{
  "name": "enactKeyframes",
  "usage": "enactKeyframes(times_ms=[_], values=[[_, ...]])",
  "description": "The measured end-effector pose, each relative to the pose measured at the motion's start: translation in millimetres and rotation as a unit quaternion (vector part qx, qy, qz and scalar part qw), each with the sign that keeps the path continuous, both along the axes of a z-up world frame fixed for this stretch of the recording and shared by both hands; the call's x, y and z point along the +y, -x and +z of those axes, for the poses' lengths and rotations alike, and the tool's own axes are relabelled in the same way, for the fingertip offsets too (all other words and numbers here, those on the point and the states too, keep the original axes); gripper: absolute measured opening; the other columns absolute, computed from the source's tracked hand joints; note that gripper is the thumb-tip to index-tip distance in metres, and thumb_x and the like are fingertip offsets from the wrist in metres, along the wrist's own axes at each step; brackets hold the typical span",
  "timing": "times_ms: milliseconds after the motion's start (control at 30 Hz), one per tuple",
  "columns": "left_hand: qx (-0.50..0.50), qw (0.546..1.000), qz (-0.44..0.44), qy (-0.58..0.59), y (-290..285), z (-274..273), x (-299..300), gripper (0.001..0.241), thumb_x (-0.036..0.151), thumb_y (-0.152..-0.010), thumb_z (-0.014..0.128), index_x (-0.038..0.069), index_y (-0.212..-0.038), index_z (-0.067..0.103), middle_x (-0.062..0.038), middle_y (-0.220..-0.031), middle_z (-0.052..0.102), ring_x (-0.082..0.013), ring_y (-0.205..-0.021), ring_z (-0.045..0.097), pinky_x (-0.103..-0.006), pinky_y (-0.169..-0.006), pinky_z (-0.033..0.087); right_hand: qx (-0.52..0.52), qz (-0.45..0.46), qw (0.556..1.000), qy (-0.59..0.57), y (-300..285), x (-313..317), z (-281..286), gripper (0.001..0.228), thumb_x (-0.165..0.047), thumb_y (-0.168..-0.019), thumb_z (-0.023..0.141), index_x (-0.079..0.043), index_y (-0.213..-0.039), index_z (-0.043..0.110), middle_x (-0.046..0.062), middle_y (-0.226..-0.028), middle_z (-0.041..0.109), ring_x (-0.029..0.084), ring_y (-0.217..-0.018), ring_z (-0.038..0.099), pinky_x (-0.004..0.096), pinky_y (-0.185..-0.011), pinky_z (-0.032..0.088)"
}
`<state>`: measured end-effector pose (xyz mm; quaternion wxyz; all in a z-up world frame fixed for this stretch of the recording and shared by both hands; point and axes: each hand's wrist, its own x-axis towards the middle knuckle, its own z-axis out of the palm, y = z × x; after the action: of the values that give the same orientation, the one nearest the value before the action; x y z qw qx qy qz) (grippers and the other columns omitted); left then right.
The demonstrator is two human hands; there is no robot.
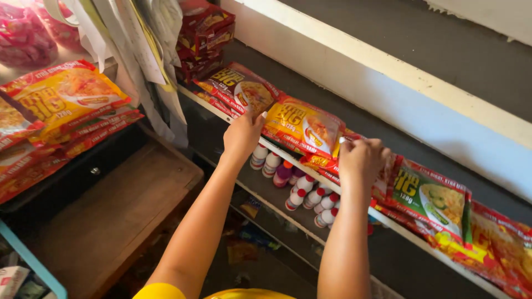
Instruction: Organizing and stocking instant noodle packets on store shelves.
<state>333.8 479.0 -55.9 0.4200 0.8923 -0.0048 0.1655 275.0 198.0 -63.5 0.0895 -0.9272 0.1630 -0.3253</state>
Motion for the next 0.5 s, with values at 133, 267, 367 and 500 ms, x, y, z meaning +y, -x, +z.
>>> enactKeyframes(times_ms=[133,267,367,500], values=[[0.037,0.999,0.03,-0.006,-5,7,-14,0.041,0.047,-0.097,0.057,0.007,-0.102,0.067,-0.021,-0.092,0.072,-0.042,-0.092,0.069,-0.0533,-0.077,0.053,0.058,0.023,0.998,-0.018,-5,16,27,0.038,-0.043,-0.091,0.074,-0.005,-0.094,0.08,0.021,-0.118,0.062,0.044,-0.119,0.046,0.055,-0.104,0.033],[-0.07,0.992,-0.038,0.099,-21,-17,-19,0.023,0.026,-0.092,0.065,0.005,-0.101,0.065,-0.02,-0.087,0.072,-0.0391,-0.087,0.07,-0.0474,-0.073,0.053,0.061,0.092,0.994,0.002,-24,-4,2,0.028,-0.031,-0.094,0.069,-0.005,-0.092,0.076,0.022,-0.112,0.066,0.041,-0.115,0.055,0.05,-0.105,0.039],[-0.118,0.978,-0.035,0.167,-31,-26,-17,0.02,0.019,-0.096,0.067,0.001,-0.102,0.061,-0.018,-0.083,0.069,-0.0339,-0.079,0.069,-0.0423,-0.071,0.054,-0.003,0.151,0.988,-0.044,-32,-9,1,0.022,-0.023,-0.1,0.064,-0.002,-0.096,0.068,0.023,-0.105,0.067,0.041,-0.107,0.061,0.052,-0.099,0.044],[-0.072,0.917,-0.058,0.388,-26,-40,1,0.02,0.02,-0.101,0.065,0.002,-0.097,0.058,-0.004,-0.082,0.064,-0.0143,-0.074,0.062,-0.0327,-0.065,0.057,-0.036,0.184,0.969,-0.159,-16,27,39,0.015,-0.014,-0.102,0.06,0.0,-0.107,0.058,0.027,-0.1,0.067,0.047,-0.093,0.064,0.054,-0.077,0.05]])
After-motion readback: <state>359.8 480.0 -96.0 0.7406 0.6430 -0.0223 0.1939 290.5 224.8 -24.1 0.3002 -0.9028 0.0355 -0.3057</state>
